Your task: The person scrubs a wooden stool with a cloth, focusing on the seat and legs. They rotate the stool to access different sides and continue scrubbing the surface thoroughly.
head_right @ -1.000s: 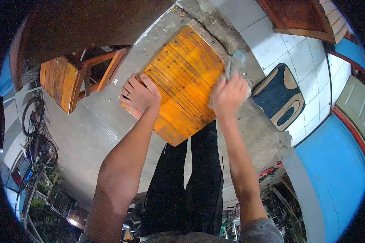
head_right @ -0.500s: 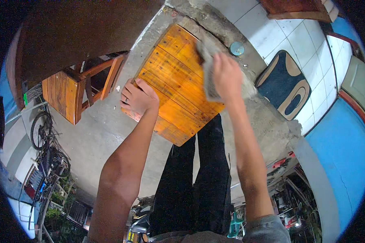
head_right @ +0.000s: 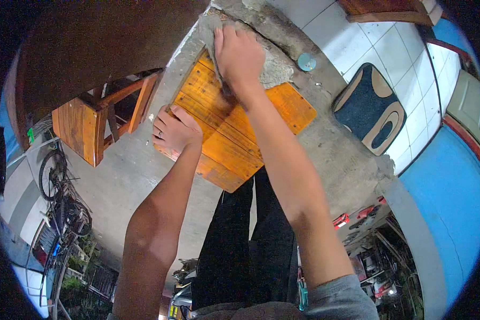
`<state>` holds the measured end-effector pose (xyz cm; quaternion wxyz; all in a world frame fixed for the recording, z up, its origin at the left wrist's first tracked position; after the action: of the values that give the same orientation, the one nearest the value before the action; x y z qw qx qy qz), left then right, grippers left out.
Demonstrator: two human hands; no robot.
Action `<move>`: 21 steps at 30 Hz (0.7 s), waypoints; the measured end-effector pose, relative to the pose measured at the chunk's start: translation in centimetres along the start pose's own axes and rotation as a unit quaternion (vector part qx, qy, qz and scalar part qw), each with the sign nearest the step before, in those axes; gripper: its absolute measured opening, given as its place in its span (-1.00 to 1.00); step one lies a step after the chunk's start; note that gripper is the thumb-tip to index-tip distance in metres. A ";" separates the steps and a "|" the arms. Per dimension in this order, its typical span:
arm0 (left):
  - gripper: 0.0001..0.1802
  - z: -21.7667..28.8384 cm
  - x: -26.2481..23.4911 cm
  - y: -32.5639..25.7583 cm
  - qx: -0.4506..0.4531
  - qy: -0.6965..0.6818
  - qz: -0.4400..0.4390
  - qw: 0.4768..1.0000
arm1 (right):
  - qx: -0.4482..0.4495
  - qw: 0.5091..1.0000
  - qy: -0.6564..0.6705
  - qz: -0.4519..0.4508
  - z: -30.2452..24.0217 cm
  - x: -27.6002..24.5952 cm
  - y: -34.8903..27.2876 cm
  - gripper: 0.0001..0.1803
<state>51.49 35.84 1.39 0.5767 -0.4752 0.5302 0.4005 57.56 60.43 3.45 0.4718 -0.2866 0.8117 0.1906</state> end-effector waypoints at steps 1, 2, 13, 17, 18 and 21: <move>-0.58 -0.3 0.5 0.3 -0.008 -0.029 -0.045 0.999 | -0.014 1.000 0.025 0.002 0.3 -0.5 -0.9 -0.73; -0.58 -0.2 0.5 0.2 -0.005 -0.029 -0.048 0.998 | 0.011 1.000 0.012 -0.005 1.9 -1.1 -2.5 -0.73; -0.58 -0.6 0.7 0.2 0.005 -0.031 -0.064 0.997 | 0.119 0.988 -0.100 -0.018 8.2 -4.2 -9.5 -0.73; -0.60 0.0 0.4 0.2 0.009 -0.042 -0.039 0.998 | 0.062 0.997 -0.047 -0.017 2.2 -0.4 -2.3 -0.76; -0.61 0.0 0.3 0.2 0.005 -0.041 -0.041 0.998 | 0.063 0.996 -0.045 -0.041 0.6 0.6 -0.6 -0.78; -0.61 0.1 0.2 0.1 0.005 -0.023 -0.020 1.000 | -0.044 0.996 -0.061 0.044 -2.2 -0.1 -1.4 -0.76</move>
<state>51.43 35.98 1.21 0.5990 -0.4734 0.5092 0.3972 57.12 58.14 4.55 0.4985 -0.2587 0.7841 0.2642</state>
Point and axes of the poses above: each hand's wrist, its own y-axis towards the middle knuckle, its own x-axis out of the palm, z = x × y, the point moved 9 cm from there along y, towards the middle knuckle, and after that the axes turned 14 degrees about -z, right-handed, at the moved point
